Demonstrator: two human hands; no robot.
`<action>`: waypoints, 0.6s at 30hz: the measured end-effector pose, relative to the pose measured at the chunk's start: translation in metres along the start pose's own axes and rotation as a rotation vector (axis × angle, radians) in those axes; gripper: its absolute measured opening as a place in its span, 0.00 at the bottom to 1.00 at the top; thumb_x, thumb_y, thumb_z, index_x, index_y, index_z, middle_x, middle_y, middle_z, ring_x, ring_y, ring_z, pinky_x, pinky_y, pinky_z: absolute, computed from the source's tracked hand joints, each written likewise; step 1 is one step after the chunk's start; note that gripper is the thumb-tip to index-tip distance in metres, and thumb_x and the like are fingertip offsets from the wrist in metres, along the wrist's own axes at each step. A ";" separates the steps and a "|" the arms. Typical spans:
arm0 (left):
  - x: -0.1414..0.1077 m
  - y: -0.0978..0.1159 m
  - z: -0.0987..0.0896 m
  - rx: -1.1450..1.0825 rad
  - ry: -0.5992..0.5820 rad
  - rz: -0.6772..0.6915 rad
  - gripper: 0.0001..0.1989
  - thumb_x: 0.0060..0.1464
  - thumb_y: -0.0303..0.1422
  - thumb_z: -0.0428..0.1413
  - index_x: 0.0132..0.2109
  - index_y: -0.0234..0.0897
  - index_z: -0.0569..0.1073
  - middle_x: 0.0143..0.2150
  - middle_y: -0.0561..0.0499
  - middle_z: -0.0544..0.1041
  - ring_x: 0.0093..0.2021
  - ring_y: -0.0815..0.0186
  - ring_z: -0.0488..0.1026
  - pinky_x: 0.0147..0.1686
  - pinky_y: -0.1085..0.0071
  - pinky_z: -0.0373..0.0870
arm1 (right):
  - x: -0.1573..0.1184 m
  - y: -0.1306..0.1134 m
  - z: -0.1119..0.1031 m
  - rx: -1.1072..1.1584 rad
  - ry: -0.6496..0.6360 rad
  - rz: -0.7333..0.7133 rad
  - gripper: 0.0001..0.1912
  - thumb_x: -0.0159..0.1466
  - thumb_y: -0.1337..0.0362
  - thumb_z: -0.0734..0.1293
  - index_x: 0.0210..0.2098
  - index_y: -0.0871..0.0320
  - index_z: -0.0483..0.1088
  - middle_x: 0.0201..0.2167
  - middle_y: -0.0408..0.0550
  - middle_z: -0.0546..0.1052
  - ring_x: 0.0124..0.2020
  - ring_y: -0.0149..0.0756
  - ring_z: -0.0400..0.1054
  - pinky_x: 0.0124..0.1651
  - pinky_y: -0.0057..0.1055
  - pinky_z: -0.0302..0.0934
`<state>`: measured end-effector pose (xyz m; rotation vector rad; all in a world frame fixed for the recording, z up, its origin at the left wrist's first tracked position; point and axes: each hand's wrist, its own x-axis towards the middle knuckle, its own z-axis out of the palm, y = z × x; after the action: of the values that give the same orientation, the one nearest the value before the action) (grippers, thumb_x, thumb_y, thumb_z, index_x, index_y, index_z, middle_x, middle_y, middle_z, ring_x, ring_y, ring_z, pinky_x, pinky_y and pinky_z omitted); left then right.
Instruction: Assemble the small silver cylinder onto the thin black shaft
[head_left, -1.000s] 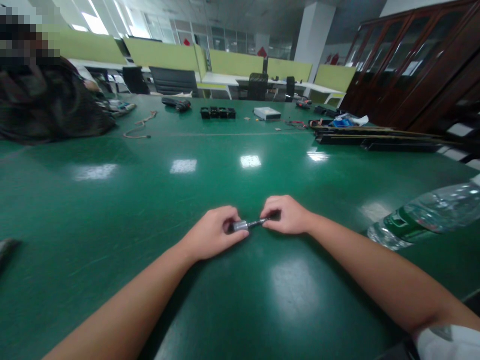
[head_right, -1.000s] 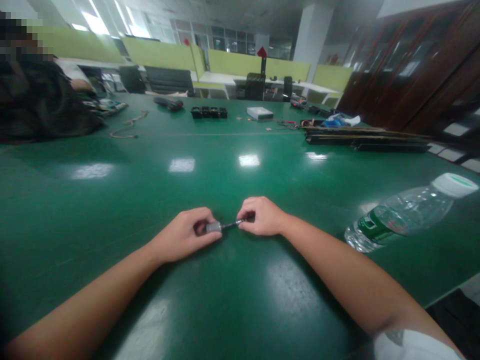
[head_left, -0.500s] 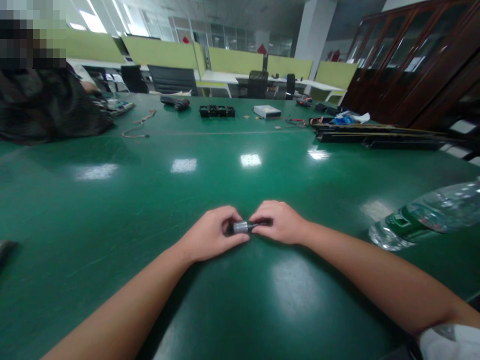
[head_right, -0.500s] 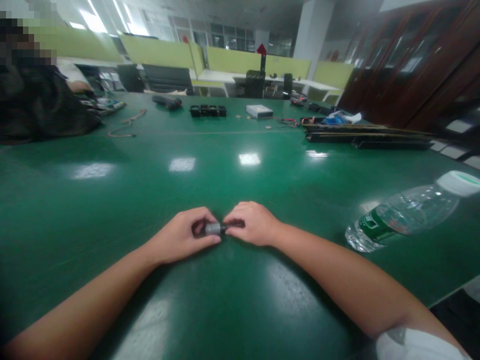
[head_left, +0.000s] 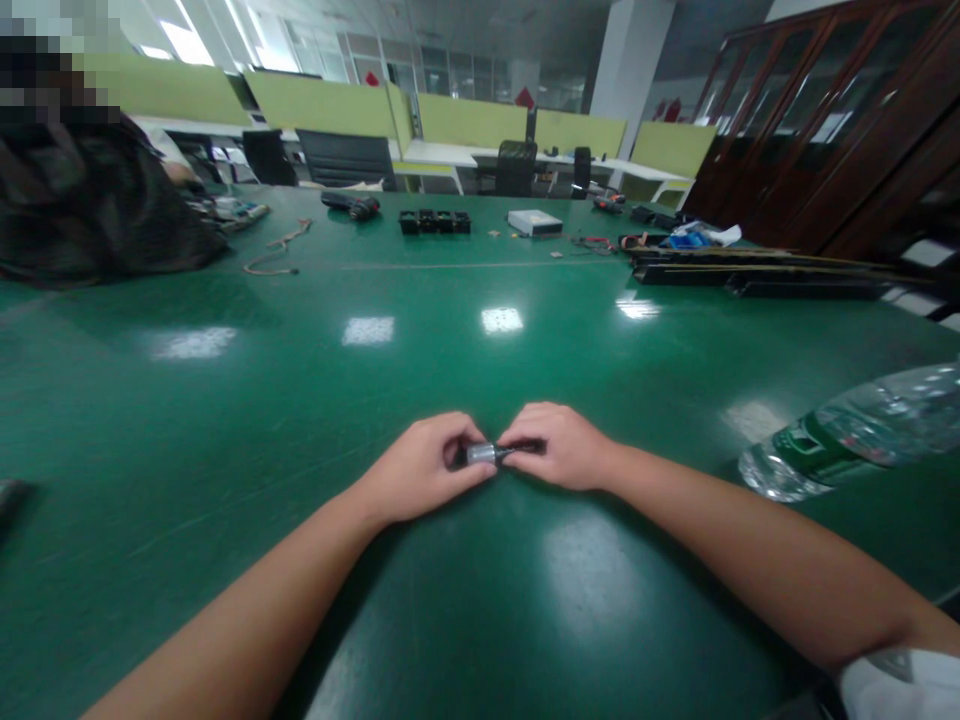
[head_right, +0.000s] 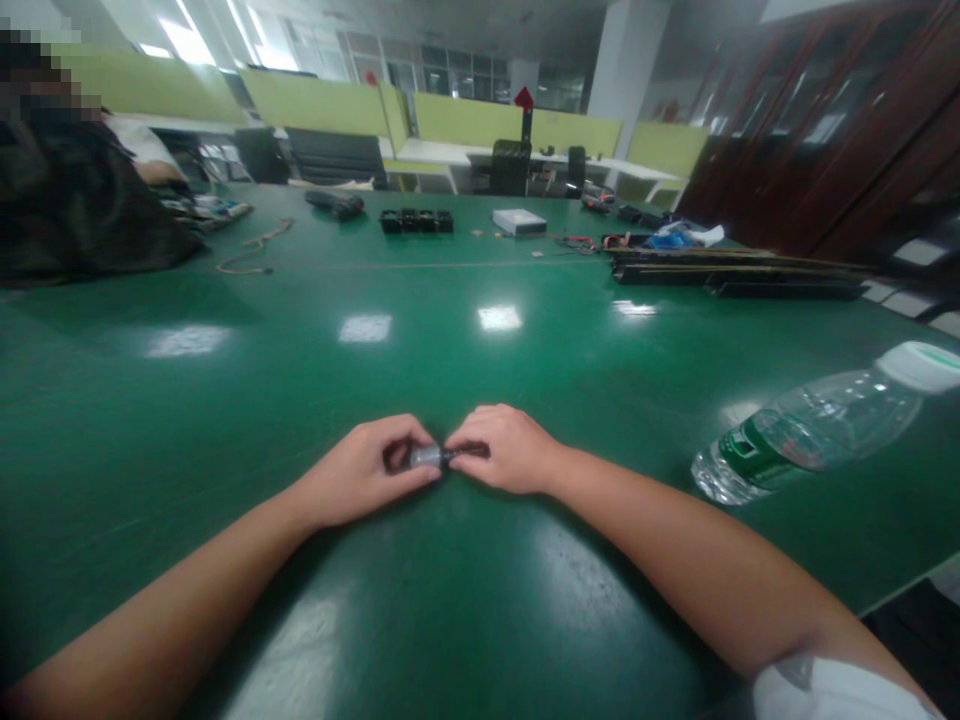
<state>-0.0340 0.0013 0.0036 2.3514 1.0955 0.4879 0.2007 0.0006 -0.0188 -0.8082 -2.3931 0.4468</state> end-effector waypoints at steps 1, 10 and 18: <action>0.000 0.000 0.000 -0.003 -0.001 -0.002 0.14 0.55 0.43 0.59 0.38 0.36 0.75 0.28 0.54 0.71 0.28 0.67 0.67 0.28 0.73 0.59 | 0.000 0.000 0.000 -0.002 -0.004 0.000 0.08 0.63 0.64 0.69 0.41 0.58 0.77 0.37 0.47 0.81 0.39 0.36 0.72 0.46 0.34 0.63; 0.000 -0.001 0.000 -0.002 0.002 0.024 0.14 0.57 0.43 0.58 0.38 0.36 0.74 0.29 0.54 0.70 0.29 0.67 0.67 0.29 0.72 0.60 | 0.000 0.000 0.001 -0.011 -0.036 0.006 0.08 0.62 0.65 0.70 0.42 0.58 0.76 0.37 0.48 0.80 0.40 0.36 0.71 0.46 0.34 0.63; 0.001 -0.001 0.000 -0.013 0.004 0.031 0.13 0.57 0.43 0.58 0.37 0.36 0.74 0.29 0.54 0.70 0.29 0.67 0.67 0.30 0.72 0.60 | 0.000 0.001 0.000 -0.017 -0.029 -0.004 0.07 0.61 0.66 0.70 0.40 0.59 0.76 0.35 0.48 0.80 0.37 0.36 0.71 0.44 0.33 0.62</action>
<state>-0.0342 0.0025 0.0034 2.3603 1.0560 0.5096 0.2010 0.0012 -0.0189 -0.8102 -2.4277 0.4396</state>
